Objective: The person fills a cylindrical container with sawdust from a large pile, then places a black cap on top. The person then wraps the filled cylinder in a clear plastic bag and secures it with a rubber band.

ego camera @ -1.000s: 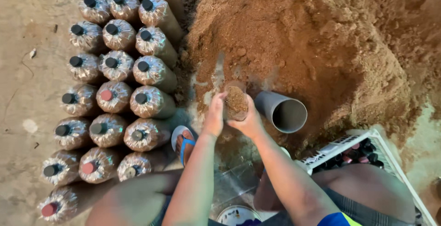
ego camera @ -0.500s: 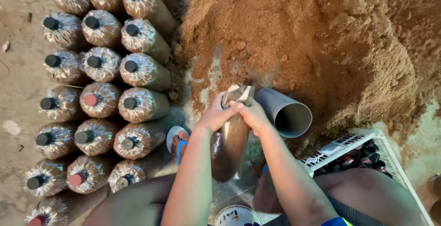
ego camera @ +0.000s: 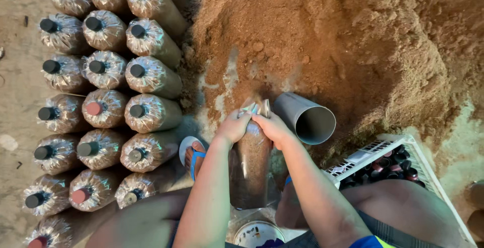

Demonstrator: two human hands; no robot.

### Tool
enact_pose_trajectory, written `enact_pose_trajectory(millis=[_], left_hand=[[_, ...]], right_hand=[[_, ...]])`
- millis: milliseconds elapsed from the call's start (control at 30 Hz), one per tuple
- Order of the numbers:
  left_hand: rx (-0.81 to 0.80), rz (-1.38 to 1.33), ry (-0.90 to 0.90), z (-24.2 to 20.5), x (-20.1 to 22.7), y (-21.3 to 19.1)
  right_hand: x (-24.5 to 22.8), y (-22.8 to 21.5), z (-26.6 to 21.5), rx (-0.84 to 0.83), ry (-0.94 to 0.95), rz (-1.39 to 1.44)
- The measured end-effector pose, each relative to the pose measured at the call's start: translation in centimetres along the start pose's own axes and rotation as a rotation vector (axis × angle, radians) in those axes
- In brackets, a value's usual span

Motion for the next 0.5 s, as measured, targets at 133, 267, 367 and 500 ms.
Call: enact_pose_trajectory(millis=[133,267,367,500], left_hand=[[0.032,-0.06,0.03,-1.7,1.3,-1.0],[0.063,-0.009,0.058,-1.8,1.3,-0.8],[0.114,0.015,0.124,-3.6,2.9,-1.8],[0.205,-0.1,0.361,-9.0,7.3,-3.5]], right_hand=[[-0.1,0.1,0.4,0.013,-0.053,-0.042],[-0.3,-1.1,0.1,0.054,-0.067,-0.162],[-0.7,-1.8,0.3,0.088,-0.134,-0.292],[-1.9,-2.6,-0.2,0.151,-0.226,-0.279]])
Point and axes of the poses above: each hand's wrist, its own z-axis towards the middle knuckle, its own y-axis out of the palm, x = y × z, the point moved 10 cm from there along z, towards the middle knuckle, and after that the axes turned 6 degrees about x, right-handed, at the moved point
